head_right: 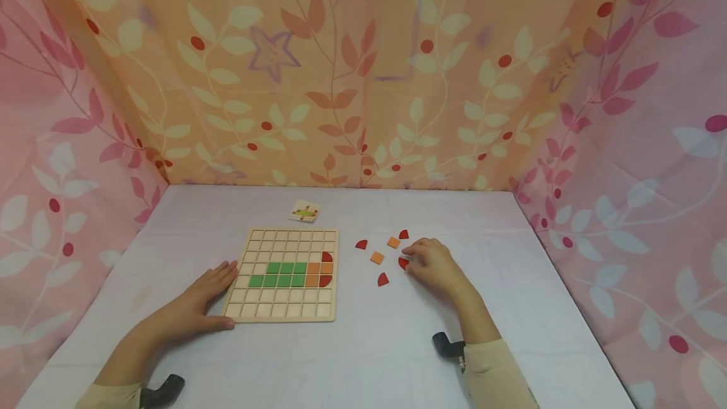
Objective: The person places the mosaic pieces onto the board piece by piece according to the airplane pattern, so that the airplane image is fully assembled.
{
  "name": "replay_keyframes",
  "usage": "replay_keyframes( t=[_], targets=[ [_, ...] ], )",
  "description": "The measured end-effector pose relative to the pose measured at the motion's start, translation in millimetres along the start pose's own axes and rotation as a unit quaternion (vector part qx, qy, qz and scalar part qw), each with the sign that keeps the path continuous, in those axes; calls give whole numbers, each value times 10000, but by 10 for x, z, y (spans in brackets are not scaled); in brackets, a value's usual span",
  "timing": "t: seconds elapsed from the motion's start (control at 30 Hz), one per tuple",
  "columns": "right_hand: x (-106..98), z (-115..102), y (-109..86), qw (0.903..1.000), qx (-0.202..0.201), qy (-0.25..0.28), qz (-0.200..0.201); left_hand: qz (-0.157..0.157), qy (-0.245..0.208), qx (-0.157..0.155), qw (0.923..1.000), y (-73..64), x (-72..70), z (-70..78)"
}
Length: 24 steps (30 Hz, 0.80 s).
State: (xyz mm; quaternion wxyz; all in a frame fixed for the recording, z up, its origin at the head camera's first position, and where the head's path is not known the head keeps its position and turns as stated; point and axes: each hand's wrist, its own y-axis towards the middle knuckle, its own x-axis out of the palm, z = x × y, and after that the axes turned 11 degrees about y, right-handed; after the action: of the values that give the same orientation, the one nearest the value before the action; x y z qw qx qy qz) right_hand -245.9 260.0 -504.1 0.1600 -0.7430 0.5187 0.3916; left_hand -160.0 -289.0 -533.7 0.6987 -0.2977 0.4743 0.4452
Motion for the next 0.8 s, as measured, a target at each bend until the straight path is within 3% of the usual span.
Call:
replay_keyframes(
  t=[0.2, 0.5, 0.8],
  targets=[
    [-37, -13, 26, 9999, 46, -52, 88, 33, -44, 39, 10000, -11, -17, 5],
    [-150, 32, 162, 9981, 596, -63, 156, 19, -90, 25, 10000, -9, 2, -16],
    [-214, 128, 324, 9987, 484, 52, 166, -5, -146, -43, 9999, -6, 4, -14]
  ],
)
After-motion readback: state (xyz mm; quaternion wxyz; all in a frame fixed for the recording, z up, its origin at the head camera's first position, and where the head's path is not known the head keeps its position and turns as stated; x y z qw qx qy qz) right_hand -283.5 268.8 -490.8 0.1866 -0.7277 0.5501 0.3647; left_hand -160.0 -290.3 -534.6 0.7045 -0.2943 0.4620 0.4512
